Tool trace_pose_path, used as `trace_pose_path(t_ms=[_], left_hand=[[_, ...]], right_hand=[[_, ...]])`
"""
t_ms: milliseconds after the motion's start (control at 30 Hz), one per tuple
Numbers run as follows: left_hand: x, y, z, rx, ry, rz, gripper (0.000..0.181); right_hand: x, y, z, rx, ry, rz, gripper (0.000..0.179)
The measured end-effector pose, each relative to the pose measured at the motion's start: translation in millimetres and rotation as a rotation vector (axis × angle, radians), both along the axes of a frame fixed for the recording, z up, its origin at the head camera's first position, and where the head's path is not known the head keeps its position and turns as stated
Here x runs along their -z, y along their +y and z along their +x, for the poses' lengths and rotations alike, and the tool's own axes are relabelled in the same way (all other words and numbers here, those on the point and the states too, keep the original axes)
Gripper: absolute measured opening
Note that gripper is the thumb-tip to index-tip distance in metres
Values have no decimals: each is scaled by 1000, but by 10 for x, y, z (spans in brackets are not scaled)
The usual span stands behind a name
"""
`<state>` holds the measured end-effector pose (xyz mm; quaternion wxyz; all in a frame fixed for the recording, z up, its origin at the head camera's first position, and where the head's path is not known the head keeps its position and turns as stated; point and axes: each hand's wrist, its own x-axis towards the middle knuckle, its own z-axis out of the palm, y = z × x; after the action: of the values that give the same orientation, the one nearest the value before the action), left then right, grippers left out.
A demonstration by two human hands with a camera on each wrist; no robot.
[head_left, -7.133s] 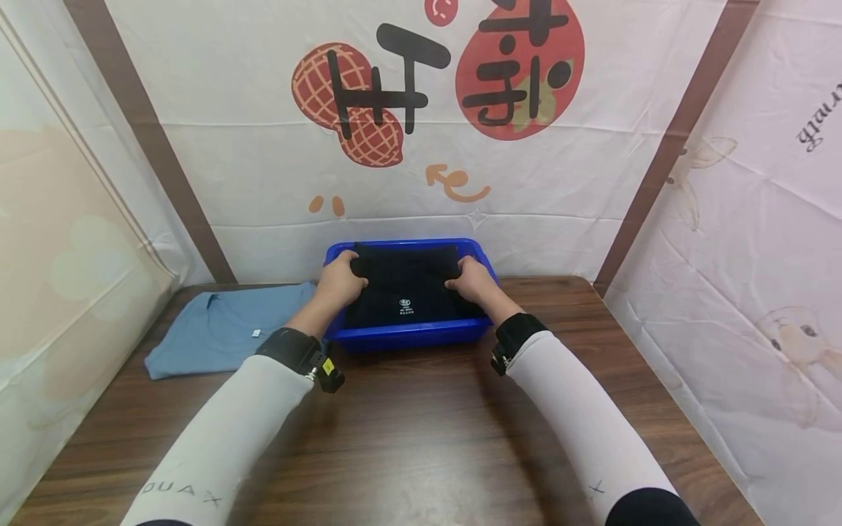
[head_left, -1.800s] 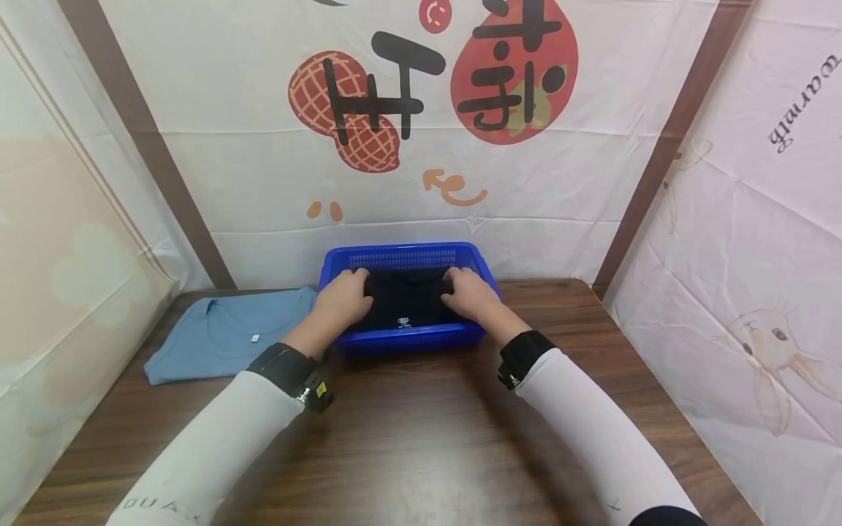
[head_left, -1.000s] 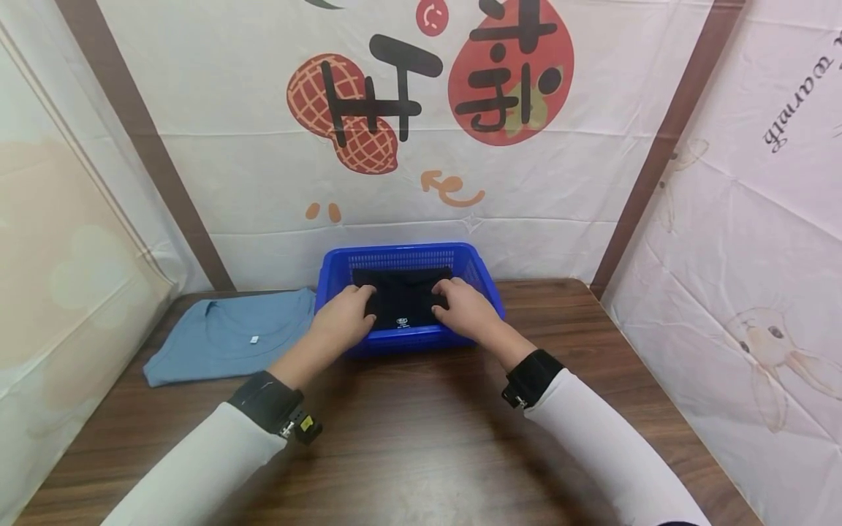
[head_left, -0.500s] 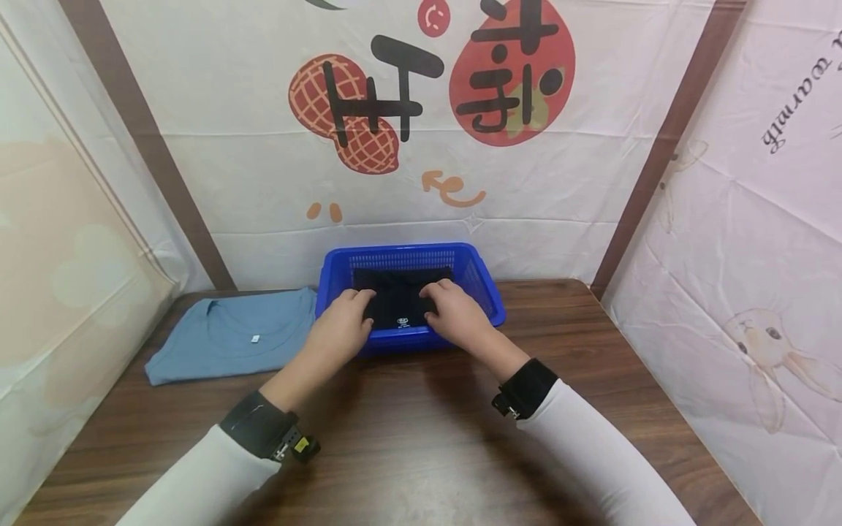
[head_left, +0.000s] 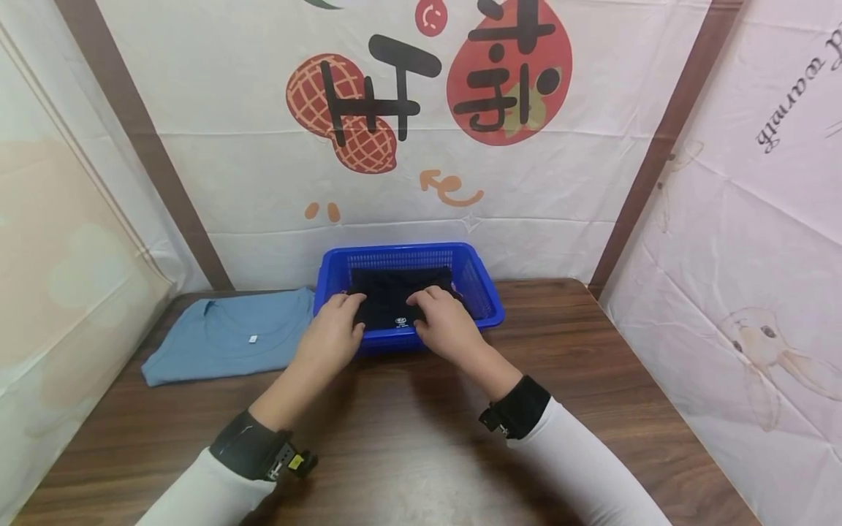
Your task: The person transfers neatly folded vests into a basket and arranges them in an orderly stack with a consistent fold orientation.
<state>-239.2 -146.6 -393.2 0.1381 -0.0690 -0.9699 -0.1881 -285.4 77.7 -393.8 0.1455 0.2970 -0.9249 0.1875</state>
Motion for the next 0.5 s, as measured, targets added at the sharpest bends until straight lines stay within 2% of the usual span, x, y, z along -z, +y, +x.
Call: trace_pose_path(t_ms=[233,500], left_hand=[[-23,-53,102,-21,5,35,49],[54,-65,131,-15,98,15,41]], right_hand=[[23,-93,112,-44,18,-47,33],[83,-194,220,-90,-29,-67,30]])
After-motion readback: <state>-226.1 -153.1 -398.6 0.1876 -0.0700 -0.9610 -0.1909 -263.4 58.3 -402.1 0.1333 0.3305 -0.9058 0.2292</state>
